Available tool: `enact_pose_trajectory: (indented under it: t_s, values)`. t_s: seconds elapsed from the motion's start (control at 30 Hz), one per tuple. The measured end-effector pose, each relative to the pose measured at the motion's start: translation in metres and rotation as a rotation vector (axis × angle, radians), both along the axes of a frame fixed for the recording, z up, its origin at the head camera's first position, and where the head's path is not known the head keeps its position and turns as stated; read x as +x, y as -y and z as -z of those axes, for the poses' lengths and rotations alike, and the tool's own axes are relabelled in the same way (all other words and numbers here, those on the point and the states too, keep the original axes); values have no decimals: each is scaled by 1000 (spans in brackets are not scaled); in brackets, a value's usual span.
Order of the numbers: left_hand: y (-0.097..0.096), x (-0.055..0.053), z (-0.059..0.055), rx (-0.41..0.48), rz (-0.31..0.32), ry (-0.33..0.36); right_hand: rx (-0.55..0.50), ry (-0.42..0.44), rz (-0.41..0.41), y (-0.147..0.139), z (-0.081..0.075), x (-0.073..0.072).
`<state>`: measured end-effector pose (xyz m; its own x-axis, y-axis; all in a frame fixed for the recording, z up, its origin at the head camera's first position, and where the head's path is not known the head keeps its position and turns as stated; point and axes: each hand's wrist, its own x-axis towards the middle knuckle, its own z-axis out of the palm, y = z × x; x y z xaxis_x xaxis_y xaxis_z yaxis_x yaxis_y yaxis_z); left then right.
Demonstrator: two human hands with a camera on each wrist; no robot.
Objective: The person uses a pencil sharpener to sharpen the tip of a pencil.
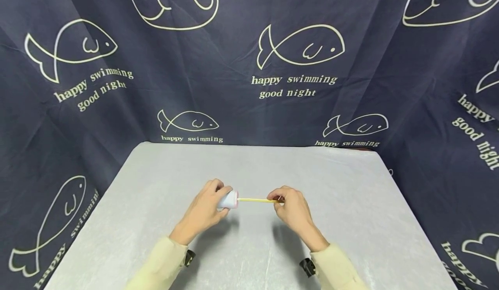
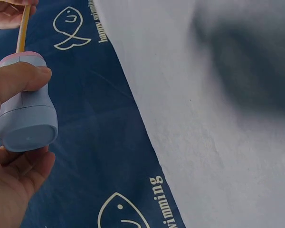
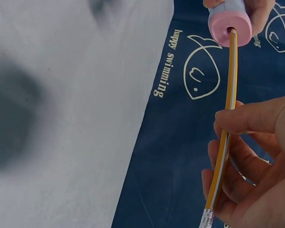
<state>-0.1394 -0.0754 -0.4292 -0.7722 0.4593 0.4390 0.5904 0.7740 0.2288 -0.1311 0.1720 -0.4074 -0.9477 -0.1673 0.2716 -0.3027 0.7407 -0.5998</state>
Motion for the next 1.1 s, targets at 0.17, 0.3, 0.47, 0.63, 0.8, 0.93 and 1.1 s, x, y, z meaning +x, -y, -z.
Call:
enact_pose_trajectory:
  t_s: [0.17, 0.3, 0.47, 0.63, 0.8, 0.93, 1.1]
  values:
    - [-4, 6, -1, -15, 11, 33, -12, 0, -27, 6, 3, 4]
    - [-6, 13, -3, -42, 23, 49, -22, -55, -83, 9, 10, 9]
    - [-2, 18, -5, -1, 66, 166, -29, -270, -203, 6, 23, 15]
    - [9, 12, -7, 220, 108, 422, 14, -620, -305, 1, 29, 13]
    - [19, 7, -9, 398, 152, 600, 109, -943, -352, 2, 24, 10]
    - [23, 6, -10, 452, 221, 738, 157, -1141, -362, 5, 16, 13]
    - [24, 5, -7, 495, 298, 841, 184, -1264, -382, 8, 9, 16]
